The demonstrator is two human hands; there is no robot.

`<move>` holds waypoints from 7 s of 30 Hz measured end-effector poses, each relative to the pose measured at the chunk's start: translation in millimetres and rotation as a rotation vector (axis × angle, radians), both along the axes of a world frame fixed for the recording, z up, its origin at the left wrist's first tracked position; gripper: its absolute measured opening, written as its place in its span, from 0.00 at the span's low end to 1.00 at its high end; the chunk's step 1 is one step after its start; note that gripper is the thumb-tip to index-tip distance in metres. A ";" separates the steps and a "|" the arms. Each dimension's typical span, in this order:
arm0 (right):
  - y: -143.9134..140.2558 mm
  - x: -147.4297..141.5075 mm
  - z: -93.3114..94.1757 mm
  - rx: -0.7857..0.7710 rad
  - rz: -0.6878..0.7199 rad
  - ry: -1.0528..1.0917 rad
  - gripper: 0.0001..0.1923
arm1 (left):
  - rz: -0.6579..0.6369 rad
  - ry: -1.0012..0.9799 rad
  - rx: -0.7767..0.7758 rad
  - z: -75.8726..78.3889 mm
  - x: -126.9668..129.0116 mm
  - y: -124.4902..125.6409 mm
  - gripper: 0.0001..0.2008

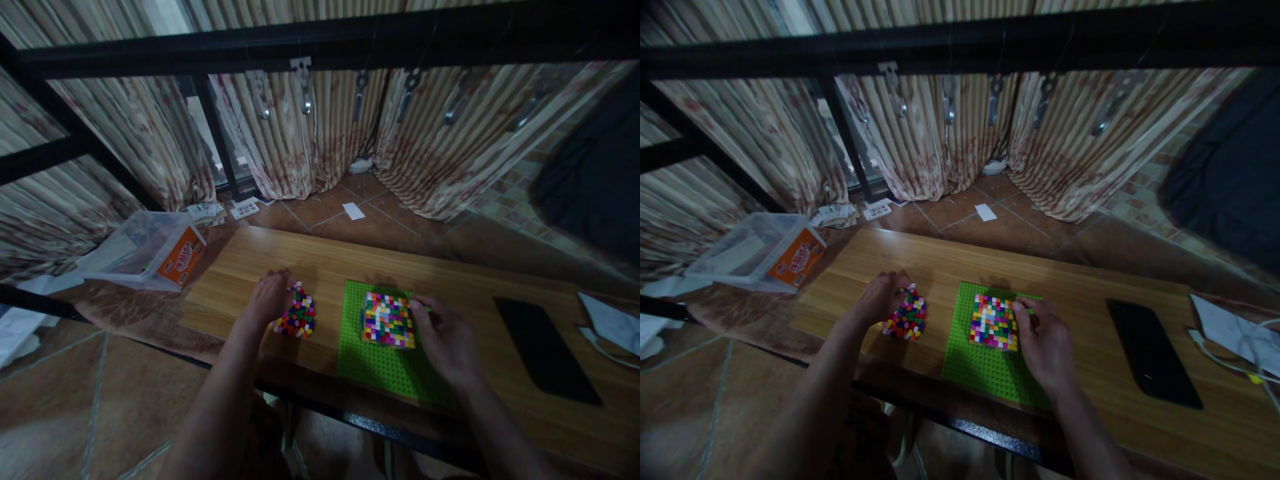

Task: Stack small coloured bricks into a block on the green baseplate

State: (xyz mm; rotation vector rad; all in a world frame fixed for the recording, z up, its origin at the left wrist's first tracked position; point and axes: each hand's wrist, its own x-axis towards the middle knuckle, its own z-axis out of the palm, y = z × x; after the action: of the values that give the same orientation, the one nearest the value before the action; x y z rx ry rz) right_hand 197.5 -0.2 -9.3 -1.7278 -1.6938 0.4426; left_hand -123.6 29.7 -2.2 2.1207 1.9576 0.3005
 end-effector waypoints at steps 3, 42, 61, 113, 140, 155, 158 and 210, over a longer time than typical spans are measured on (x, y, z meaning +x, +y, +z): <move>-0.3 0.7 -0.2 0.007 0.013 -0.012 0.24 | 0.000 0.064 -0.022 -1.0 3.8 2.4 0.13; 2.0 -1.4 0.3 0.044 0.038 0.012 0.18 | -0.134 0.136 0.047 -4.7 42.9 6.5 0.09; -19.1 -33.6 24.3 0.092 0.308 0.530 0.07 | -0.264 -0.879 -0.097 23.8 130.1 -38.6 0.07; 0.0 2.7 7.9 -0.120 0.045 0.314 0.08 | -0.092 -0.834 -0.033 17.4 127.6 -22.2 0.09; 10.2 4.4 -10.2 -0.251 -0.046 0.696 0.21 | -0.118 -0.917 -0.032 10.2 126.4 -22.6 0.07; -10.2 -6.1 11.7 0.144 0.175 0.387 0.11 | -0.073 -1.360 -0.404 13.7 138.1 -28.0 0.11; -17.0 -12.7 21.8 0.162 0.365 0.353 0.11 | -0.071 -1.465 -0.500 16.1 140.2 -30.9 0.12; 4.1 12.8 -7.1 -0.318 0.075 0.828 0.15 | 0.121 -1.554 -0.421 20.9 126.6 -27.3 0.08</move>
State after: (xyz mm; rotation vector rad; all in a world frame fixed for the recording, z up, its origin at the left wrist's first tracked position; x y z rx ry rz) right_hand 210.3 3.9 -16.4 -1.3762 -1.1103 1.3081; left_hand 3.0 2.4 18.6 0.8336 0.9849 1.0238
